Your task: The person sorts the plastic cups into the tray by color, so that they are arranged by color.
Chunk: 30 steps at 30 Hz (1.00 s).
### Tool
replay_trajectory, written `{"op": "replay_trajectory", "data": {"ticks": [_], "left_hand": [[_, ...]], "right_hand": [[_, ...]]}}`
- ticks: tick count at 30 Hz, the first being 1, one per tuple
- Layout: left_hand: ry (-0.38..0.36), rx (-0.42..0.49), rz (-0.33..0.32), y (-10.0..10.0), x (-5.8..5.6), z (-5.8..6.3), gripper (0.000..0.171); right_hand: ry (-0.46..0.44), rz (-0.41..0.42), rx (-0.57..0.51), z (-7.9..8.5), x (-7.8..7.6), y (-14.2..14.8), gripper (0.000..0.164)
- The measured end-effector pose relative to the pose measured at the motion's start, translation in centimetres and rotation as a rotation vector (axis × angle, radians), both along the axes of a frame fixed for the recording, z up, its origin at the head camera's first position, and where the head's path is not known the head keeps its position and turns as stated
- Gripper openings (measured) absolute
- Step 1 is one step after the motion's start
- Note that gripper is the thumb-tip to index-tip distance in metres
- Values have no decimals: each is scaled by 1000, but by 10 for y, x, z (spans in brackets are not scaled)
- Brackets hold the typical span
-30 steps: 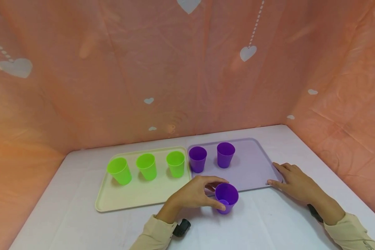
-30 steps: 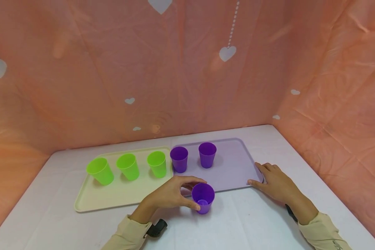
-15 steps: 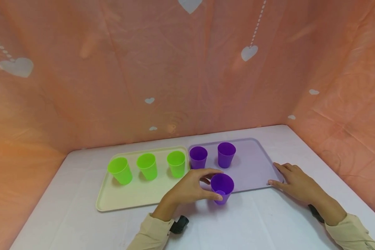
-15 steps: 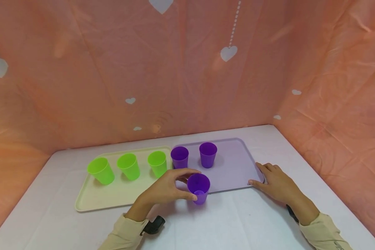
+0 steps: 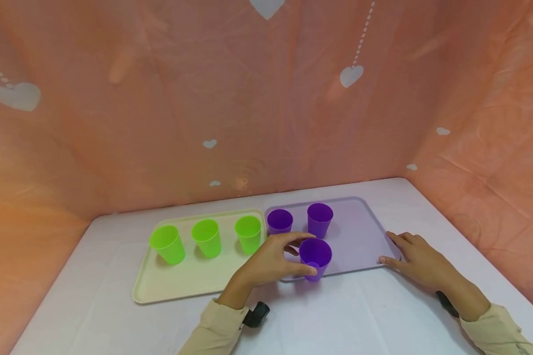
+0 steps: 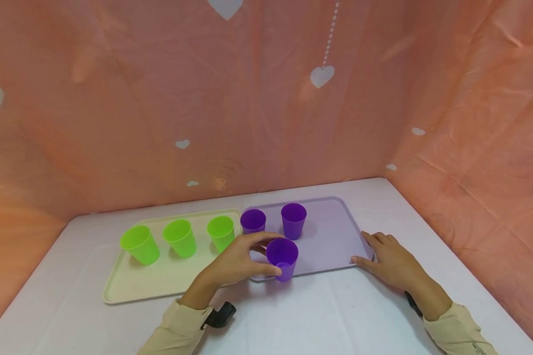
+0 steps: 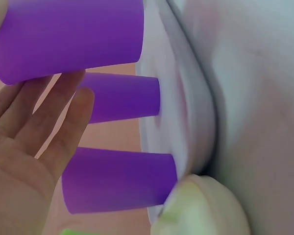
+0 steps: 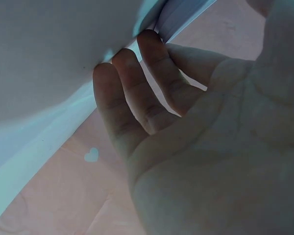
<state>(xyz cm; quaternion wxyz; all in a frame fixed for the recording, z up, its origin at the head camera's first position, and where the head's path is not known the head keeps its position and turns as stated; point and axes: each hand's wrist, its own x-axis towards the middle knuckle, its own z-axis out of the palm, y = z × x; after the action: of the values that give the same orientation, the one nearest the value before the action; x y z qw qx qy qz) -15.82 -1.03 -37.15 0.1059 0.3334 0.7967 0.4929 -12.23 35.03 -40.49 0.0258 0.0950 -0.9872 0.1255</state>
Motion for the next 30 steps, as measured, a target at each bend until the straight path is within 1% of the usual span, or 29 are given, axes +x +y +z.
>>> {"op": "replay_trajectory", "data": {"ticks": [4, 8, 11, 14, 19, 22, 26, 30], "left_hand": [[15, 6, 23, 6, -2, 5, 64], [-3, 3, 49, 13, -4, 9, 65], [-24, -12, 82, 18, -7, 13, 67], [-28, -22, 120, 23, -11, 16, 68], [-31, -1, 168, 28, -16, 21, 66], [-35, 17, 176, 29, -17, 24, 66], [-34, 48, 168, 31, -19, 27, 67], [-15, 55, 167, 34, -22, 31, 67]], "right_hand": [[5, 5, -5, 0, 0, 0, 85], [0, 4, -4, -1, 0, 1, 85], [-3, 1, -2, -2, 1, 1, 85], [1, 2, -1, -2, 1, 2, 85], [3, 11, -7, 0, 0, 2, 87], [-4, 11, -12, 1, 0, 3, 90], [-9, 8, -21, 1, 0, 2, 97], [-10, 3, -19, 0, 1, -1, 103]]}}
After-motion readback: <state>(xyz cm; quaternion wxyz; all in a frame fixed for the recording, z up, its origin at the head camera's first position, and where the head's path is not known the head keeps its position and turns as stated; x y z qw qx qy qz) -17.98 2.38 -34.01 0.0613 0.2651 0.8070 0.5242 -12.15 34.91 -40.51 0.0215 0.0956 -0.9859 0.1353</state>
